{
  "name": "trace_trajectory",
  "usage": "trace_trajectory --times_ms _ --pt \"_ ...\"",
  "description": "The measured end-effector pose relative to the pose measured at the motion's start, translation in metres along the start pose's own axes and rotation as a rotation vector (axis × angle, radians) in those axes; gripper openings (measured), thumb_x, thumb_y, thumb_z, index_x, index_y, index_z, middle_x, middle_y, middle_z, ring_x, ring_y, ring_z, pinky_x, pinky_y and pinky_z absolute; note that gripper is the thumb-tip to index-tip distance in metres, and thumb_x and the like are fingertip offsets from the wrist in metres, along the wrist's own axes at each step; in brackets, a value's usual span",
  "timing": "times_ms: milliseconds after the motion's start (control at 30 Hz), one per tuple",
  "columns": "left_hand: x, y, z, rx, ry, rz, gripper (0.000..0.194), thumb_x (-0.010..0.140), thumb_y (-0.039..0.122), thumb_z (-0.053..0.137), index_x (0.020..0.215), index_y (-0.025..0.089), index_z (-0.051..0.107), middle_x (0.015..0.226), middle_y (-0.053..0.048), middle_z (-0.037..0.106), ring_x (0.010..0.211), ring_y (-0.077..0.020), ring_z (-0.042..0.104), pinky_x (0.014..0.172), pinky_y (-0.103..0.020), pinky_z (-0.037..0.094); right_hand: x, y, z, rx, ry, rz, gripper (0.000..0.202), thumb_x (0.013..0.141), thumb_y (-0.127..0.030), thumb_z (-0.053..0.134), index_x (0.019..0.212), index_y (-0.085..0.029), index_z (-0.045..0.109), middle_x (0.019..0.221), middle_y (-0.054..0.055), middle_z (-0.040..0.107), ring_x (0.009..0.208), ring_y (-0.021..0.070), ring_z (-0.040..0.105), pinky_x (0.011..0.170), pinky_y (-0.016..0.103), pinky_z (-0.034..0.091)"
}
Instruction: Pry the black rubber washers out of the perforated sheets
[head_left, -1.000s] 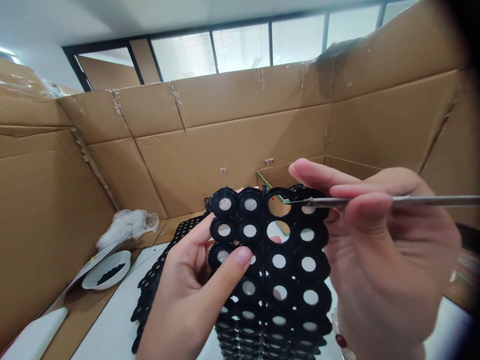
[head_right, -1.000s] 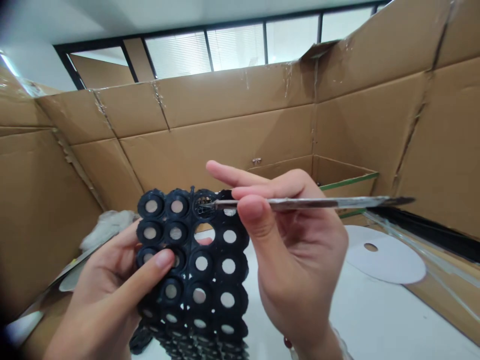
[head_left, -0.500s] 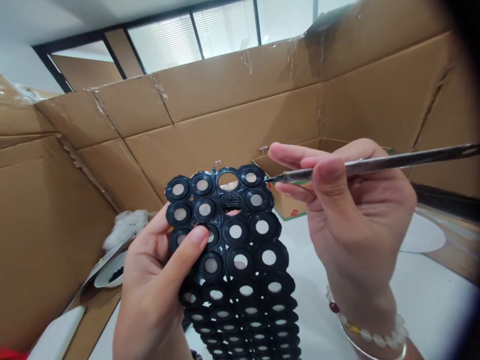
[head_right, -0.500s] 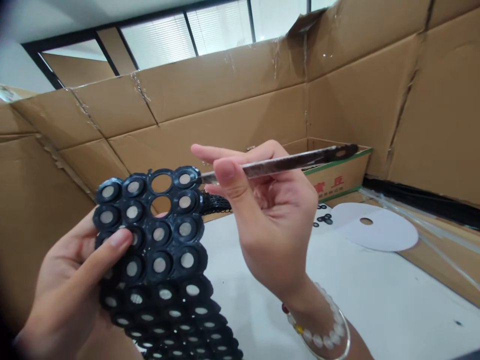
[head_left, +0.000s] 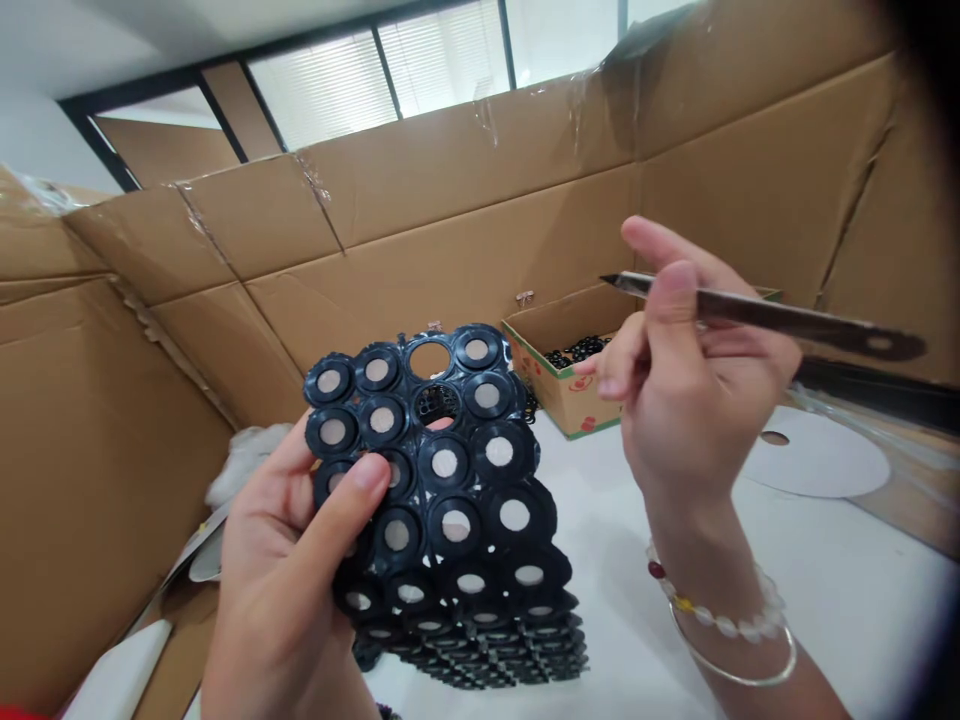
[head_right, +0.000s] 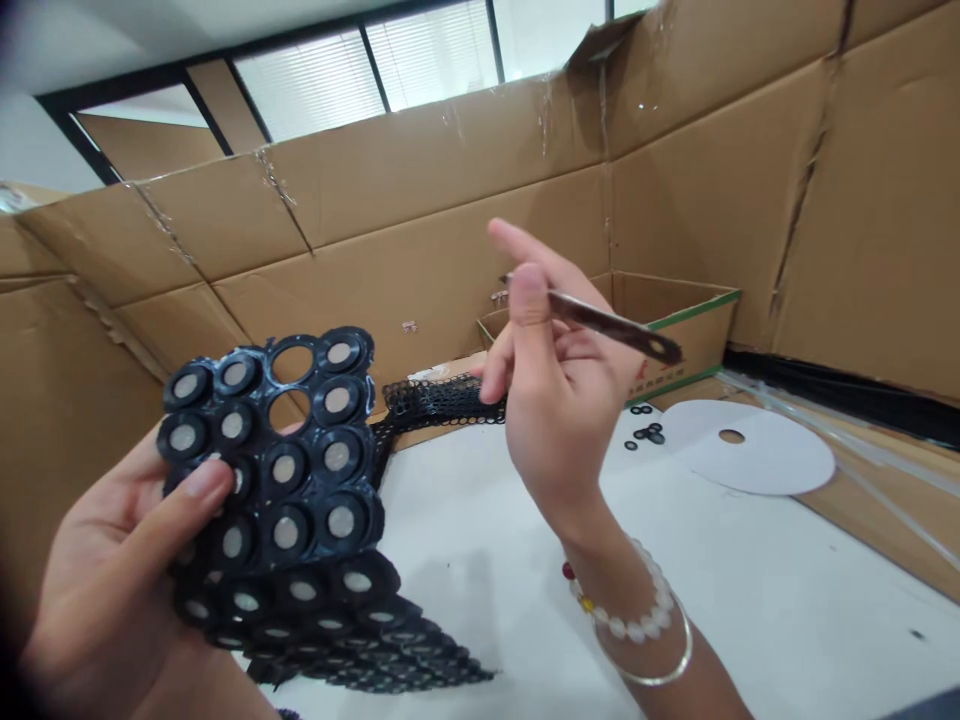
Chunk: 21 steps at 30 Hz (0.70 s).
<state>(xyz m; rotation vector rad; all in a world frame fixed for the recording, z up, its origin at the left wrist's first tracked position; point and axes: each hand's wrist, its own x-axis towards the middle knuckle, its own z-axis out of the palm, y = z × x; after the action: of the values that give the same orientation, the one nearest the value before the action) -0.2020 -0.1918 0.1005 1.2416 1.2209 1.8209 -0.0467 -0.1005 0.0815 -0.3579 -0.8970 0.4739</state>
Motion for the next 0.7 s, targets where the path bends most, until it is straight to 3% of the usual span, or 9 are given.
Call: trace_trajectory --times_ms 67,167,267,367,567,700 --pt "0.000 0.000 0.000 0.001 -0.012 -0.004 0.037 0.063 0.031 0.085 0.097 0.024 0.072 0.085 -0.003 0.074 0.068 -0.0242 0.071 0.058 -0.026 0.061 -0.002 0.002 0.001 0.061 -0.036 0.045 0.020 0.098 -0.037 0.049 0.104 -0.030 0.066 0.049 -0.005 0.054 0.041 0.0110 0.052 0.047 0.026 0.048" --pt "0.000 0.001 -0.002 -0.001 -0.060 -0.015 0.033 0.067 0.037 0.084 0.094 0.023 0.071 0.088 -0.006 0.074 0.071 -0.0253 0.071 0.058 -0.027 0.061 -0.005 0.000 0.003 0.074 -0.196 0.103 0.020 0.098 -0.035 0.049 0.095 -0.026 0.067 0.067 -0.001 0.068 0.063 0.0123 0.067 0.059 0.025 0.054" --pt "-0.002 0.003 -0.003 -0.001 -0.079 -0.030 0.033 0.069 0.039 0.082 0.095 0.022 0.071 0.090 -0.007 0.074 0.074 -0.0263 0.072 0.059 -0.026 0.061 -0.007 -0.005 0.003 0.048 -0.407 0.155 0.020 0.093 -0.034 0.058 0.082 -0.021 0.069 0.077 0.000 0.072 0.072 0.0113 0.069 0.068 0.023 0.056" --pt "-0.003 0.004 -0.003 0.003 -0.033 -0.034 0.037 0.066 0.035 0.083 0.099 0.025 0.072 0.090 -0.005 0.074 0.078 -0.0269 0.072 0.063 -0.028 0.062 -0.008 -0.009 0.004 0.059 -0.539 0.186 0.022 0.087 -0.034 0.066 0.071 -0.019 0.067 0.069 -0.003 0.068 0.063 0.0081 0.063 0.060 0.018 0.052" --pt "-0.005 0.004 0.002 0.048 0.056 -0.013 0.032 0.062 0.028 0.082 0.093 0.029 0.074 0.084 0.001 0.074 0.074 -0.0275 0.072 0.059 -0.030 0.063 -0.011 -0.011 0.006 0.202 -0.588 0.324 0.023 0.083 -0.037 0.070 0.068 -0.020 0.067 0.066 -0.003 0.066 0.063 0.0094 0.063 0.059 0.019 0.054" --pt "-0.007 0.003 0.001 0.049 0.078 -0.023 0.034 0.062 0.032 0.082 0.096 0.029 0.074 0.088 0.000 0.074 0.075 -0.0274 0.072 0.057 -0.029 0.063 -0.013 -0.007 0.006 0.300 -0.603 0.412 0.021 0.085 -0.037 0.068 0.073 -0.020 0.067 0.069 -0.002 0.068 0.065 0.0105 0.066 0.062 0.020 0.056"
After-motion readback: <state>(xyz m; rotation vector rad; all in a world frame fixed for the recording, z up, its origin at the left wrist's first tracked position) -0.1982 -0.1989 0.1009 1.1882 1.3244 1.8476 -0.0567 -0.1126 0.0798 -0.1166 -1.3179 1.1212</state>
